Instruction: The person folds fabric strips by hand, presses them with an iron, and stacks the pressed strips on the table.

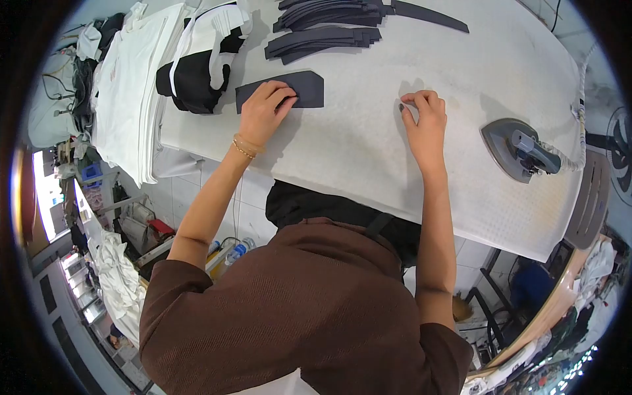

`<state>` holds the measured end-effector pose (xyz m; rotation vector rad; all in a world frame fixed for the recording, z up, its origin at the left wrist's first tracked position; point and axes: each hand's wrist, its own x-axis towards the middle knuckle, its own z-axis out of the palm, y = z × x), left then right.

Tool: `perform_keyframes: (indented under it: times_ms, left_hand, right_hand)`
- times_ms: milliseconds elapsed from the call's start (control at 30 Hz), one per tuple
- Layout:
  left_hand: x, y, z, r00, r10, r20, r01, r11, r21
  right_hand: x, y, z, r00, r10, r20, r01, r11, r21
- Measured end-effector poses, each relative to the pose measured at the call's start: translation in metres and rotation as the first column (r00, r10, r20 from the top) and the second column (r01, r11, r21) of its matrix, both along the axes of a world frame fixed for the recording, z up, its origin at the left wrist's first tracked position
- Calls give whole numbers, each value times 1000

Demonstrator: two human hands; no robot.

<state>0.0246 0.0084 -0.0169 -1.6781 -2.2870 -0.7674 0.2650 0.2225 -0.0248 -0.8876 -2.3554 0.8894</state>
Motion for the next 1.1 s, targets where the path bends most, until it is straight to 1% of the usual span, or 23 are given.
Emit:
perform_keyframes:
  times_ms: [67,200,267,300,367,500,567,700,767,900,967,1000,1067,1100]
  left_hand:
    - [-3,-2,3,998,-41,53,40,999,7]
    - [-4,-5,2,997,-25,79,26,1000,-4]
    - [-6,-5,2,969,13,247,-10,1000,-14]
    - [-7,-4,2,969,12,247,-9,1000,-13]
    - [-8,-4,2,944,39,327,-28,999,-39]
    - [-7,-4,2,925,50,376,-37,998,-42]
    - [-7,-4,0,899,66,434,-57,998,-34]
    - [-8,-5,-1,883,63,466,-60,998,-21]
    - [-8,-6,-2,851,84,519,-79,996,-31]
    - [-8,-6,-2,864,83,496,-80,996,-27]
    - [-7,-6,-4,938,17,347,-35,998,44]
    - [-7,-6,-6,937,17,348,-34,998,43]
    - [-7,-5,-9,986,1,168,-12,998,66]
    - [-6,-4,-7,986,0,169,-11,998,66]
  right_hand:
    - [0,1,-3,1000,4,-17,-4,1000,-8]
    - [0,2,-6,1000,-3,18,3,1000,14]
    - [0,2,-6,1000,-4,27,4,1000,14]
    - [0,2,-5,1000,-3,23,3,1000,21]
    - [0,1,-5,1000,-2,19,2,1000,27]
    - [0,2,-6,1000,-8,18,8,1000,27]
    - [0,2,-7,1000,-7,14,6,999,34]
    - [-1,1,-5,1000,-4,15,3,999,42]
    - [-1,1,-5,1000,-4,25,3,999,53]
    - [-1,2,-9,1000,-7,13,7,999,41]
    - [-1,3,-10,1000,-8,11,7,999,39]
    - [-1,3,-10,1000,-8,16,8,999,39]
    - [-1,3,-10,1000,-9,20,8,999,39]
    - [-1,3,-11,1000,-9,24,8,999,36]
